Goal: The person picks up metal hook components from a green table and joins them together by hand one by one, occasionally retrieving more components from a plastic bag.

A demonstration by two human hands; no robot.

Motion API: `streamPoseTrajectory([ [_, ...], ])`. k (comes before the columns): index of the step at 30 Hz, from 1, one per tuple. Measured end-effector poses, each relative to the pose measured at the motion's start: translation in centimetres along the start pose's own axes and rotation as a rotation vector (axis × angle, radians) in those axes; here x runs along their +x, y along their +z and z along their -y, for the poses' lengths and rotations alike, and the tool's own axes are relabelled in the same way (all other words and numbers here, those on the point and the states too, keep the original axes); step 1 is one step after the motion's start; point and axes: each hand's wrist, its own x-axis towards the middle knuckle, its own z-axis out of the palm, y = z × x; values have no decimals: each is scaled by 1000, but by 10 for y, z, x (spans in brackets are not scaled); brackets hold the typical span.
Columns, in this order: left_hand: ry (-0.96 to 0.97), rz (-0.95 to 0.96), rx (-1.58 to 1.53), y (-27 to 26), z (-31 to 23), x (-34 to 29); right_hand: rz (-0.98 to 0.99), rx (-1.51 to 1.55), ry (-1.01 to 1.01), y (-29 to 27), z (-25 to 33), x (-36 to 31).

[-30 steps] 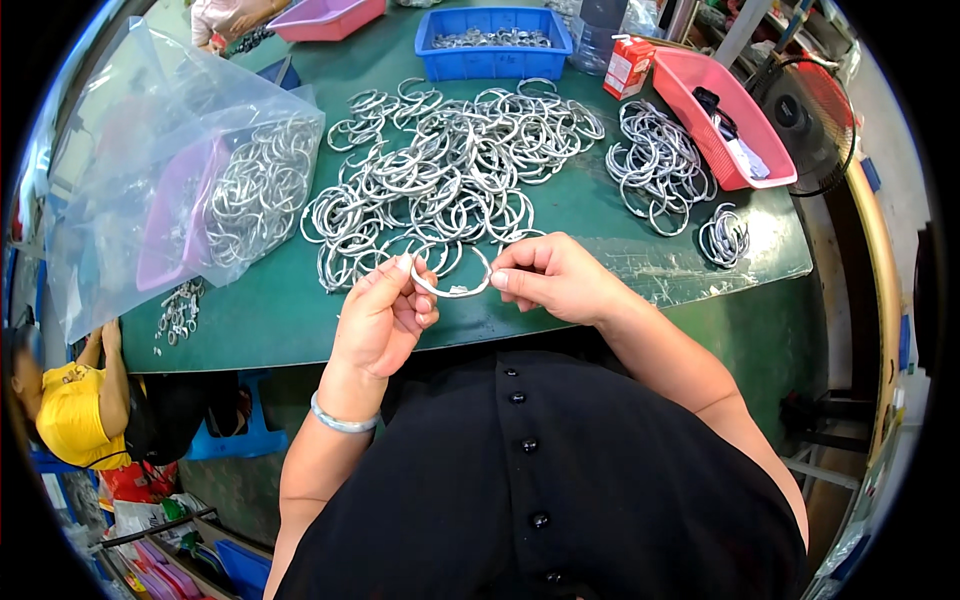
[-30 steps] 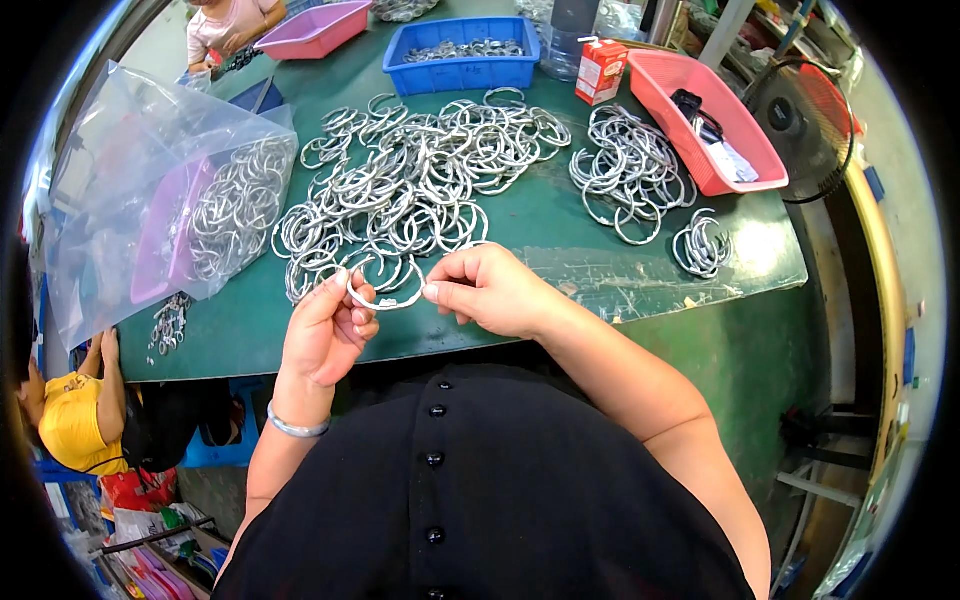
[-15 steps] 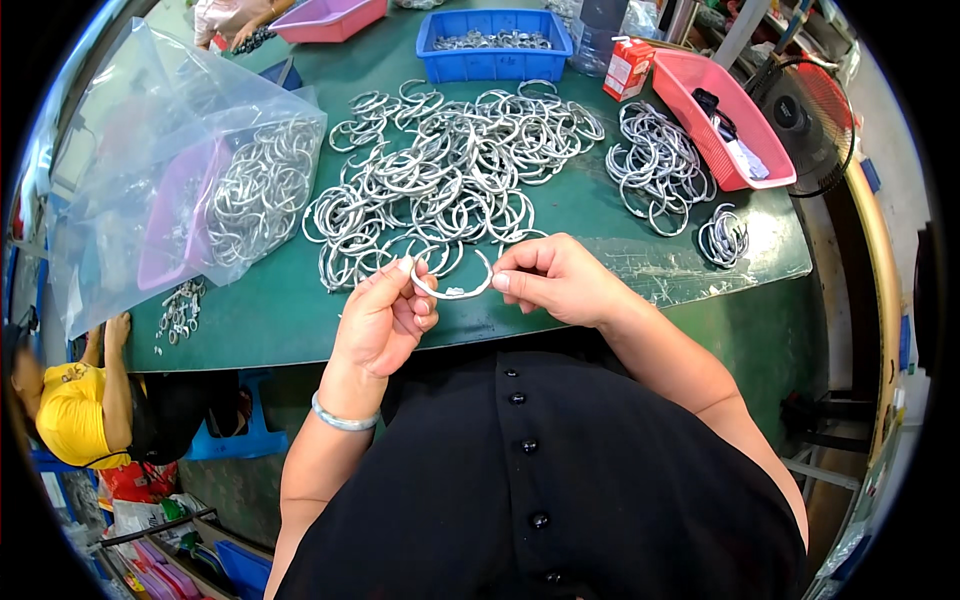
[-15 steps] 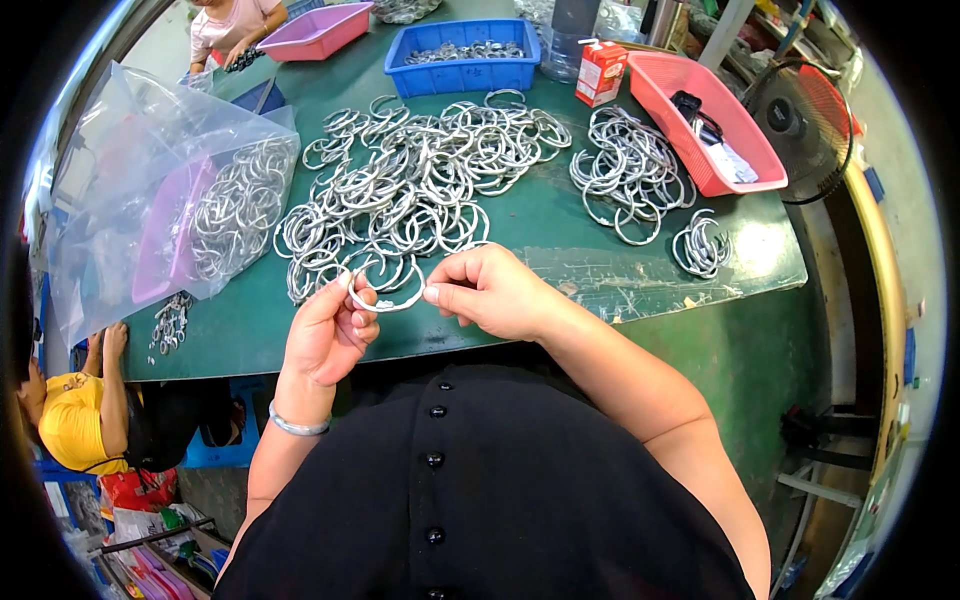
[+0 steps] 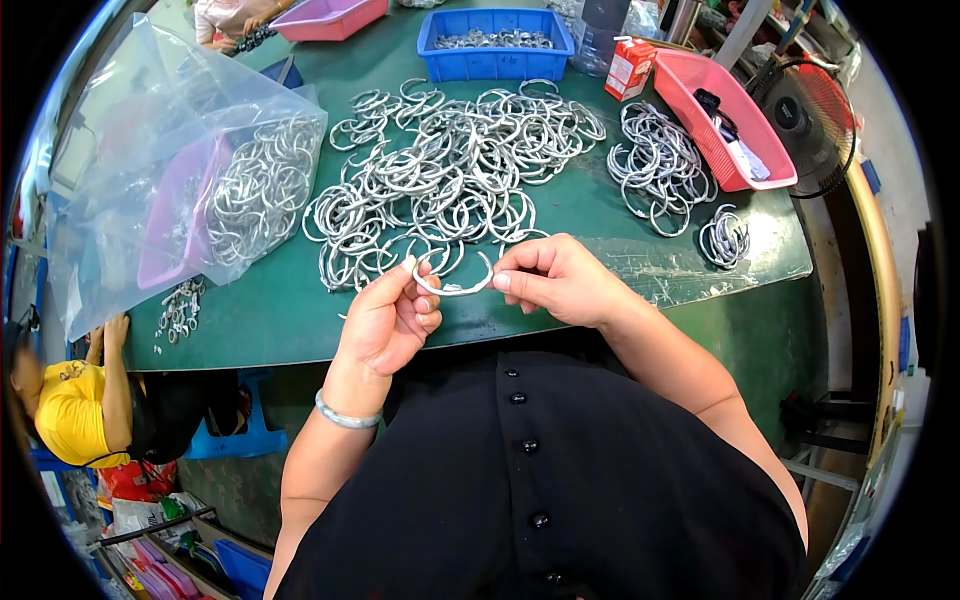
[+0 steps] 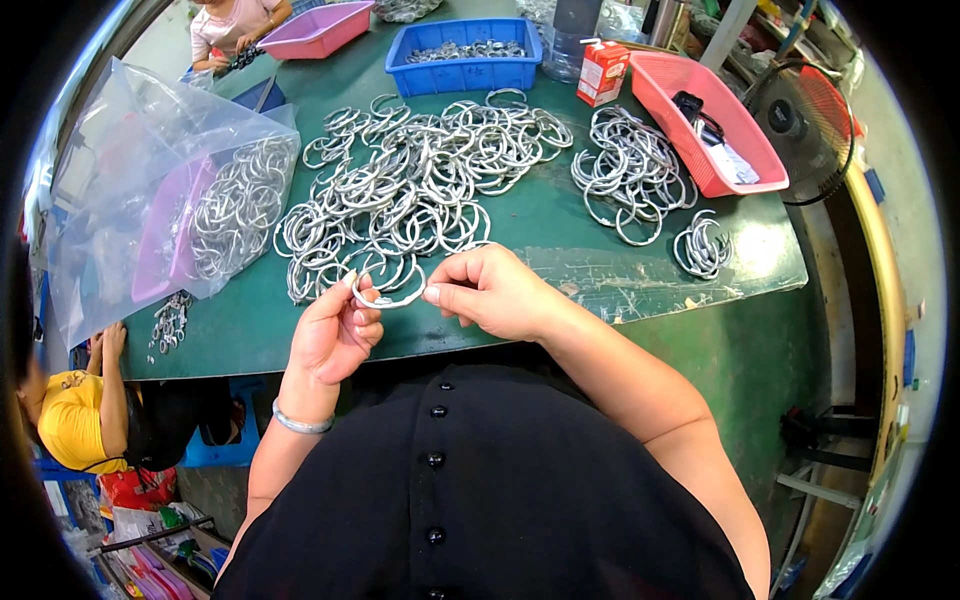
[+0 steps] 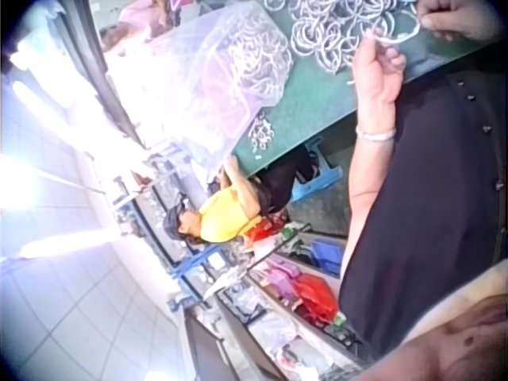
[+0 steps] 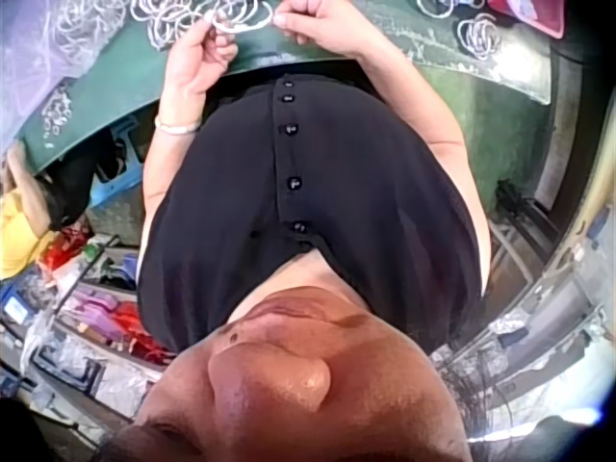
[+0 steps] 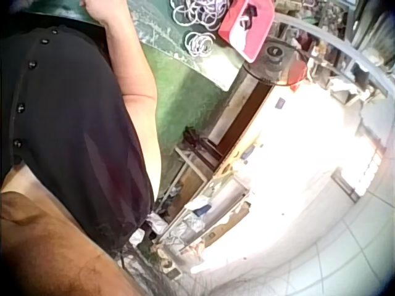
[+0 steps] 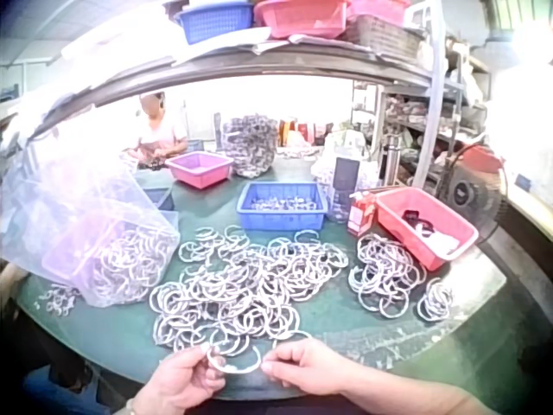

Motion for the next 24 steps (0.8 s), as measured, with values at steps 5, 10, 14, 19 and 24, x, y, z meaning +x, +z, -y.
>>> streamPoseTrajectory([
  [5, -8, 4, -6, 0, -3, 3, 1, 4, -7, -1, 4, 3],
  [10, -21, -6, 0, -1, 0, 2, 4, 12, -5, -1, 1, 0],
  [14, 43, 19, 109, -3, 0, 3, 8, 19, -18, -2, 3, 1],
  [19, 201, 57, 294, -2, 2, 2, -7, -13, -55, -2, 6, 0],
  [24, 240, 42, 355, -2, 3, 2, -19, -34, -121, 0, 8, 0],
])
